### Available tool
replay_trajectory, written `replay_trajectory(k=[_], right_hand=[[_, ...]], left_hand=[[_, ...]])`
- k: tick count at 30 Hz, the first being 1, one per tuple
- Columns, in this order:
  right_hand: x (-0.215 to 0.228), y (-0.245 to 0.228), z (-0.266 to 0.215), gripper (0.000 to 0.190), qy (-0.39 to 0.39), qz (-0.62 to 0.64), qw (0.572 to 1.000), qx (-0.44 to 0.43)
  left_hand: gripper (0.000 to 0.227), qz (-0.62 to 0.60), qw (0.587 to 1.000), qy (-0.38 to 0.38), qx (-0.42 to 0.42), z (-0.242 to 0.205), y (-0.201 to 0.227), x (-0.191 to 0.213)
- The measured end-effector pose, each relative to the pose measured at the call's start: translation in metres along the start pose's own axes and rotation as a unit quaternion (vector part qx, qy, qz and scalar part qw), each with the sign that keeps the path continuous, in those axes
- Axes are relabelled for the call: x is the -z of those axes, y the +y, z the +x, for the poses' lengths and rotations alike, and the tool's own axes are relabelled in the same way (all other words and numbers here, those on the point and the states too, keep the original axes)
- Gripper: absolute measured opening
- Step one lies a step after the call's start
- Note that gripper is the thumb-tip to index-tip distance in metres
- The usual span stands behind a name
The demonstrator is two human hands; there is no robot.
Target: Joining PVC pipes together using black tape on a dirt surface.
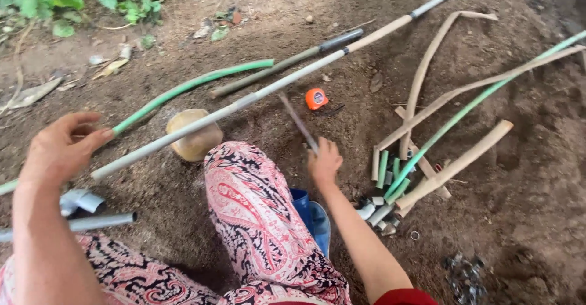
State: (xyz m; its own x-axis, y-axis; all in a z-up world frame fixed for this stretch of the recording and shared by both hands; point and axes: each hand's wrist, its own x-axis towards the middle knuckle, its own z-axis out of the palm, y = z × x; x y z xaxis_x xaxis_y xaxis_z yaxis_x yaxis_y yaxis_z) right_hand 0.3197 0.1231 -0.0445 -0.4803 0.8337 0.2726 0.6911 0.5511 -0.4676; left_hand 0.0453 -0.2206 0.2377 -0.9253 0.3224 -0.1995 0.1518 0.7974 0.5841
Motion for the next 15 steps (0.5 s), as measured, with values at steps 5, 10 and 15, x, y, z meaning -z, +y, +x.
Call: replay_trajectory(k=[5, 10, 15], right_hand=[[0.011, -0.033, -0.033, 0.044, -0.065, 0.154, 0.983, 0.069], [0.008, -0.030, -0.051, 0.031, -0.246, 0.284, 0.918, -0.128], [0.016, 0.045, -0.085, 0.016, -0.209, 0.252, 0.944, -0.039]], left_hand=[[0.045, -0.015, 0.997, 0.028, -0.070, 0.043, -0.039, -0.026], [0.043, -0.075, 0.986, 0.010, -0.151, 0.043, -0.024, -0.034], [0.046, -0.135, 0.967, -0.009, -0.215, 0.083, -0.058, -0.054]])
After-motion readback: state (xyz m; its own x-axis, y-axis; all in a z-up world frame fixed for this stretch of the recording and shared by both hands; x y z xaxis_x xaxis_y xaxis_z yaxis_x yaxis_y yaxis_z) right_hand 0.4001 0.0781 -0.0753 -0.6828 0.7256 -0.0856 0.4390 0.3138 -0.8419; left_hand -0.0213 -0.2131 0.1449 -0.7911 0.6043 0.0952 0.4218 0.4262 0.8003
